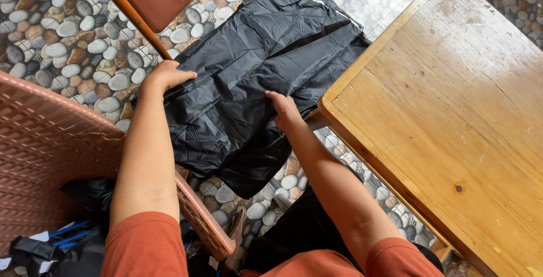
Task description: The person cleans a small pouch using a feather duster and then spreads out, wipes, and rolls up a large black plastic bag on a wooden table.
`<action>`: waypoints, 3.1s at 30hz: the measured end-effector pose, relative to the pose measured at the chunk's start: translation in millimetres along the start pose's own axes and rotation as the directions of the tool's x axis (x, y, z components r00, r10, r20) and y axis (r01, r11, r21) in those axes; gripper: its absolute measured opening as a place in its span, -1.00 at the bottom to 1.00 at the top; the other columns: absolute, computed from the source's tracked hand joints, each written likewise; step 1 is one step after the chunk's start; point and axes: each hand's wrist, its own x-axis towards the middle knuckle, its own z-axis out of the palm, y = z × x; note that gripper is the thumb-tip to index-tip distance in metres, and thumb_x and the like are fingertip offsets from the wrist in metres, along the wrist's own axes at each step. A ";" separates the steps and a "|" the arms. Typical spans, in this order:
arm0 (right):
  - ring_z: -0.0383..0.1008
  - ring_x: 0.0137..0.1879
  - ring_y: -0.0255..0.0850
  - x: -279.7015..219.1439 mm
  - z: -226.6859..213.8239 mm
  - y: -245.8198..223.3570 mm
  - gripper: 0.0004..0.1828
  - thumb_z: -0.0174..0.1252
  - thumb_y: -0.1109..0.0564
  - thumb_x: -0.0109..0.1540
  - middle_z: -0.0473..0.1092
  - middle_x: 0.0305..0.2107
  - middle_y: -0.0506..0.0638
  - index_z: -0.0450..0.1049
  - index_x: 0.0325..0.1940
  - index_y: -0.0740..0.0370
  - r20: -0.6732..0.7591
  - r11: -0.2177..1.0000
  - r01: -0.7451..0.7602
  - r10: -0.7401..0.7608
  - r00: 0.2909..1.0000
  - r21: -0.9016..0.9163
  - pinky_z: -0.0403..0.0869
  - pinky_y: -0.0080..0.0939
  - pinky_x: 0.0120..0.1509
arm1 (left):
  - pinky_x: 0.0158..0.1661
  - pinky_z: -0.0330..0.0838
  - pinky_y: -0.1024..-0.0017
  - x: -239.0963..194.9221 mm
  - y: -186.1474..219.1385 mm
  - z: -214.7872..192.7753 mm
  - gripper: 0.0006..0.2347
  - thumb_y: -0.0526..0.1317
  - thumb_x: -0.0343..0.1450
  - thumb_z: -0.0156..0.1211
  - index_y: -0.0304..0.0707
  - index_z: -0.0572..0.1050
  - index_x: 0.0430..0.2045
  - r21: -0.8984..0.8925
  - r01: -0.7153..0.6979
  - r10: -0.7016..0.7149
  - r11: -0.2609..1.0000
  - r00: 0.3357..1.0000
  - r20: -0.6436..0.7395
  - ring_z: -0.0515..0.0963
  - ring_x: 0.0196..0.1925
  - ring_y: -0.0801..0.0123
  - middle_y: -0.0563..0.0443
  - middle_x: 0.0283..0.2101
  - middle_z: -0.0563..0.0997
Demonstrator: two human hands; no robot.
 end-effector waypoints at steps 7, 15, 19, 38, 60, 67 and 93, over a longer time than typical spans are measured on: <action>0.52 0.17 0.21 -2.4 -23.8 -59.0 -0.45 0.19 -0.07 0.10 0.51 -0.07 0.34 0.51 0.08 0.28 -0.203 0.820 -0.306 0.445 0.872 0.483 0.51 0.27 0.21 | 0.15 0.45 0.09 8.7 -14.9 11.6 -0.40 0.16 0.18 0.34 -0.23 0.61 0.03 -0.125 0.008 -0.005 0.992 1.000 0.020 0.53 0.24 0.02 -0.27 0.12 0.61; 0.57 0.02 0.36 18.6 -74.2 -100.1 -0.45 0.11 0.07 0.17 0.51 -0.20 0.47 0.37 0.17 0.49 -0.358 0.975 -0.158 0.205 0.911 0.157 0.59 0.30 -0.05 | -0.38 0.61 0.01 1.7 -16.9 30.2 -0.63 -0.16 0.23 0.49 -0.39 0.61 -0.16 -0.628 0.116 -0.035 0.770 0.990 0.140 0.70 -0.30 -0.03 -0.32 -0.32 0.66; 0.58 -0.01 0.37 23.5 -99.9 -105.2 -0.42 0.09 0.16 0.18 0.49 -0.21 0.50 0.30 0.21 0.61 -0.408 0.986 -0.155 0.164 0.898 0.054 0.58 0.32 -0.11 | -0.41 0.63 0.07 8.1 -5.2 33.3 -0.69 -0.16 0.25 0.50 -0.33 0.62 -0.24 -0.697 0.093 0.017 0.711 0.989 0.149 0.70 -0.36 0.04 -0.24 -0.35 0.66; 0.39 -0.13 -0.10 -100.6 -271.2 -50.4 -0.77 -0.06 0.09 0.16 0.41 -0.20 0.04 0.35 -0.16 0.21 -0.512 0.943 -0.173 0.301 0.805 0.283 0.38 -0.06 -0.16 | -0.12 0.54 0.42 -66.5 198.3 38.8 -0.43 -0.15 0.33 0.35 -0.34 0.24 0.18 -0.715 -0.186 0.395 0.674 0.909 0.135 0.56 0.02 0.32 -0.12 0.11 0.46; 0.49 -0.12 -0.18 -285.7 -207.7 75.8 -0.67 0.19 0.19 0.25 0.51 -0.25 0.14 0.52 0.07 0.39 -0.707 0.495 0.507 0.542 0.454 0.706 0.57 0.04 -0.03 | -0.52 0.54 0.41 -243.9 349.3 26.1 -0.82 -0.19 0.34 0.44 -0.18 0.63 -0.26 -0.307 -0.648 0.701 0.697 0.706 0.101 0.61 -0.46 0.39 0.02 -0.43 0.64; 0.59 -0.33 -0.05 -346.8 -174.9 81.9 -0.69 0.28 0.21 0.26 0.51 -0.37 0.19 0.46 0.04 0.42 -0.528 0.205 0.640 0.766 0.366 0.740 0.64 0.02 -0.28 | -0.27 0.50 0.15 -225.9 409.8 74.6 -0.71 -0.03 0.33 0.42 -0.12 0.64 -0.17 -0.009 -0.800 0.777 0.600 0.581 0.242 0.60 -0.25 0.19 -0.11 -0.35 0.65; -0.34 0.65 0.14 -448.4 -293.9 220.1 -0.24 -0.23 -0.46 0.39 -0.12 0.55 0.06 0.15 0.58 -0.12 -0.786 0.814 -0.468 0.024 0.618 -0.343 -0.24 0.32 0.61 | -0.01 0.13 0.04 -227.7 558.8 204.4 -0.63 0.08 0.37 0.33 -0.08 0.60 -0.05 0.662 -0.741 0.986 -0.115 -0.163 -0.012 0.54 0.02 0.01 -0.05 -0.11 0.67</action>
